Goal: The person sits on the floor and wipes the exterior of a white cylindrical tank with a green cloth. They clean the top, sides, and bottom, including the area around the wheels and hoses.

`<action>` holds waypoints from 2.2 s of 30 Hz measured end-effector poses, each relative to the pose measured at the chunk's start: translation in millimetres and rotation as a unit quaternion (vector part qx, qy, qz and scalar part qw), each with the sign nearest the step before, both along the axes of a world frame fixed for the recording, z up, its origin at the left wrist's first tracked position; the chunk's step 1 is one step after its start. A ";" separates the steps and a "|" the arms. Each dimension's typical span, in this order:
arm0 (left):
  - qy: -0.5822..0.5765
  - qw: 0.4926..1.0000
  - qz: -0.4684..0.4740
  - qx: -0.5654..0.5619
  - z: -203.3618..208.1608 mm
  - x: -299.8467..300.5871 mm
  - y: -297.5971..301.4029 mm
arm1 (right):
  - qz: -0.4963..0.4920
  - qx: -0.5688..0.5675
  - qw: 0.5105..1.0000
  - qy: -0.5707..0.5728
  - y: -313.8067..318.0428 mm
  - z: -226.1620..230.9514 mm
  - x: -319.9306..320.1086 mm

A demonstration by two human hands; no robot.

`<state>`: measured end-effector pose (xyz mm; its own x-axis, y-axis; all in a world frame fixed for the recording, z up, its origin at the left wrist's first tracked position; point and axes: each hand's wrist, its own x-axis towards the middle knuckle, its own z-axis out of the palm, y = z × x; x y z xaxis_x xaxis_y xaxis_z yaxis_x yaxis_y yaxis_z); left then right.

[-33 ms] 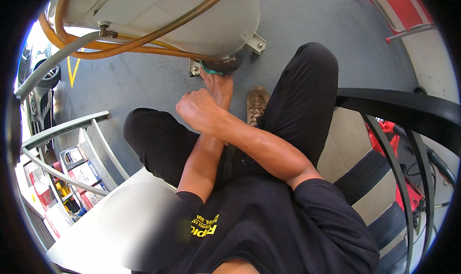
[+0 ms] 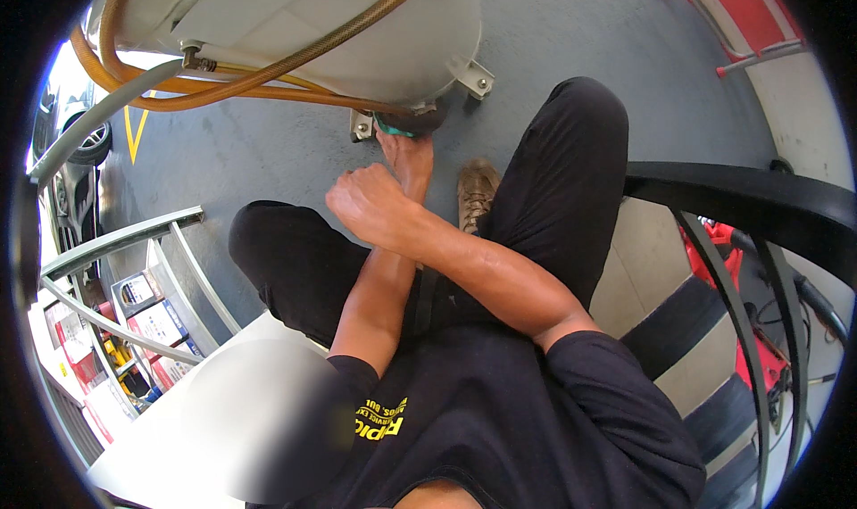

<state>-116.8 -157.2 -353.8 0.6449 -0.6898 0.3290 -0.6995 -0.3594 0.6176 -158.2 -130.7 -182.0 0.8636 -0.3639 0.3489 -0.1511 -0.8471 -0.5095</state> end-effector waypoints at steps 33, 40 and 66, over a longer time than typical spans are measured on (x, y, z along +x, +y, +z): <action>-0.040 0.977 -0.209 0.021 -47.7 68.6 14.5 | 0.033 0.031 0.995 0.088 -6.4 11.0 4.0; 0.456 0.866 0.037 -0.199 -49.9 96.4 37.9 | -0.137 0.169 0.956 0.195 -32.4 9.7 -1.9; 0.065 0.890 -0.303 0.333 199.8 95.6 64.4 | -0.518 0.523 0.566 -0.373 -80.7 -196.9 14.0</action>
